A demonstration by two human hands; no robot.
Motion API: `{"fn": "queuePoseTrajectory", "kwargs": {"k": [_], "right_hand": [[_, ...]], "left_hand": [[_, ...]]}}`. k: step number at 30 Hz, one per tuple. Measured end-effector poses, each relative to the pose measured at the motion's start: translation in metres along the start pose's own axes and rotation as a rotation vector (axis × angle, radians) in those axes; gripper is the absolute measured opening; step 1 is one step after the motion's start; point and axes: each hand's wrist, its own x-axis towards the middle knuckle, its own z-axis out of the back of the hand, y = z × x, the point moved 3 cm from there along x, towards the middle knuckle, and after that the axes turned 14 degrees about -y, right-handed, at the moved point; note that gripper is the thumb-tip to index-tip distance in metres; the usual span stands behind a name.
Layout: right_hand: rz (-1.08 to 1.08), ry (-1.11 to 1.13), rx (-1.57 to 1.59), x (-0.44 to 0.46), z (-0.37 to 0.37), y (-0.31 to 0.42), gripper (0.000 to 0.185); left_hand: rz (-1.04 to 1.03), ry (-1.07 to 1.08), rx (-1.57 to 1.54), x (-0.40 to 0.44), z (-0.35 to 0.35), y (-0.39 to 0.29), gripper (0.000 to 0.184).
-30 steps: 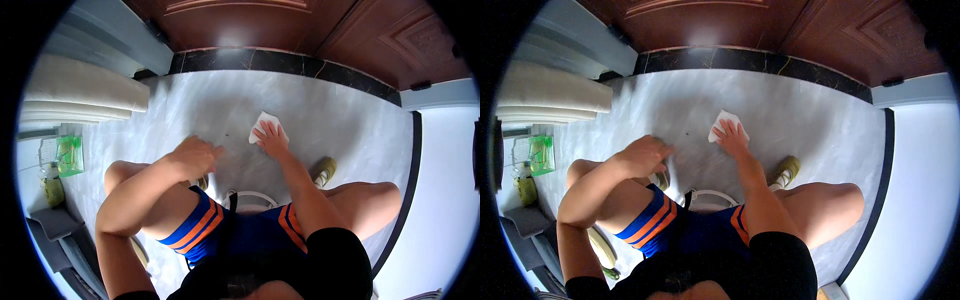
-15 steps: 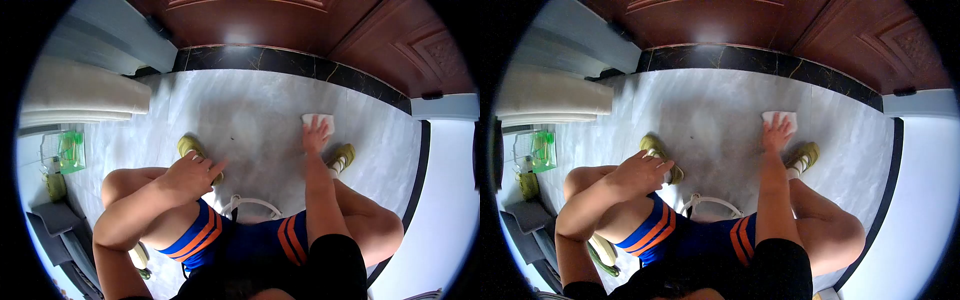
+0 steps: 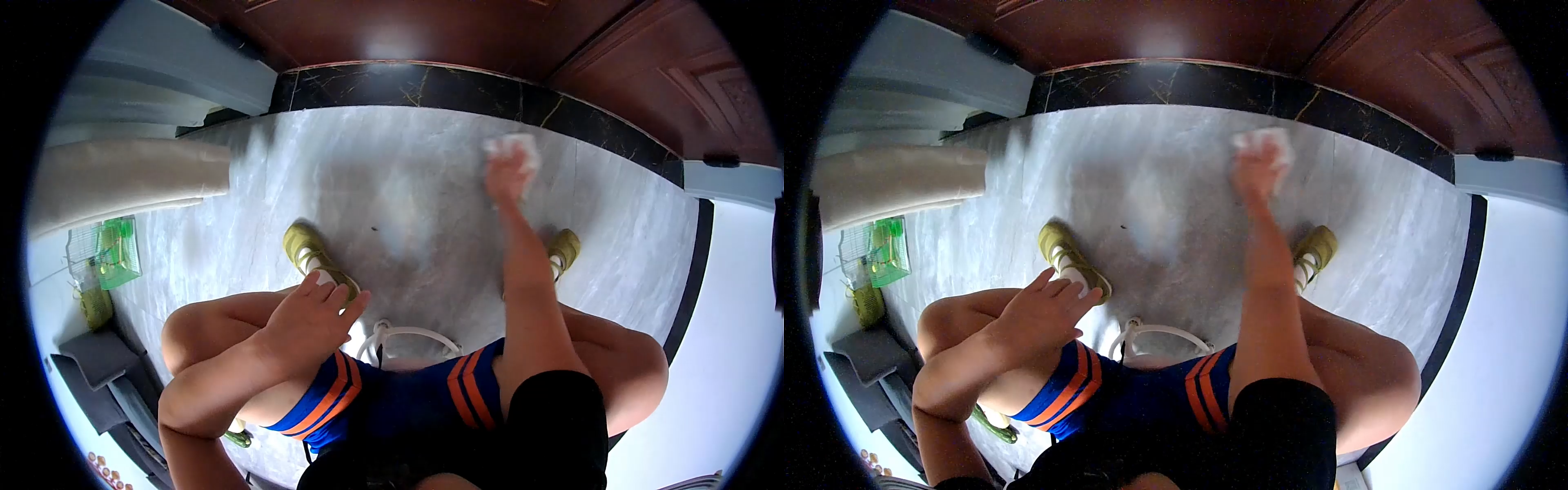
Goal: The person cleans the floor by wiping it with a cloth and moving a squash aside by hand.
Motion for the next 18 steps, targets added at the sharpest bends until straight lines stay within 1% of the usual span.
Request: {"fn": "queuePoseTrajectory", "kwargs": {"k": [1,3,4,6,9,12,14,15,17,18], "right_hand": [[0.140,0.004,0.102,-0.012,0.000,0.036,0.050],[0.324,-0.031,0.281,-0.047,0.017,0.108,0.049],[0.429,-0.154,0.425,-0.072,0.015,0.132,0.050],[0.562,0.426,0.355,-0.096,0.064,0.175,0.050],[0.645,0.308,0.529,-0.111,0.070,0.173,0.053],[0.643,0.275,0.467,-0.083,0.062,0.125,0.054],[0.362,0.204,0.157,-0.051,0.055,0.073,0.058],[0.167,0.176,0.117,-0.032,0.056,0.025,0.058],[-0.134,0.060,0.005,-0.017,0.050,-0.066,0.060],[-0.262,0.076,-0.057,-0.011,0.050,-0.097,0.060]], "left_hand": [[0.003,-0.019,0.005,0.002,0.002,0.000,0.065],[0.014,-0.009,-0.013,0.008,0.007,0.001,0.064],[0.019,-0.009,-0.017,0.013,0.011,0.003,0.063],[0.033,0.032,-0.015,0.022,0.018,0.002,0.067],[0.024,0.048,-0.028,0.035,0.029,0.004,0.069],[0.012,0.017,-0.020,0.043,0.038,0.004,0.069],[0.024,0.013,-0.032,0.048,0.045,0.005,0.069],[0.035,0.025,-0.052,0.049,0.048,0.006,0.069],[0.037,0.025,-0.055,0.051,0.049,0.009,0.070],[0.031,0.005,-0.040,0.048,0.044,0.010,0.070]]}}
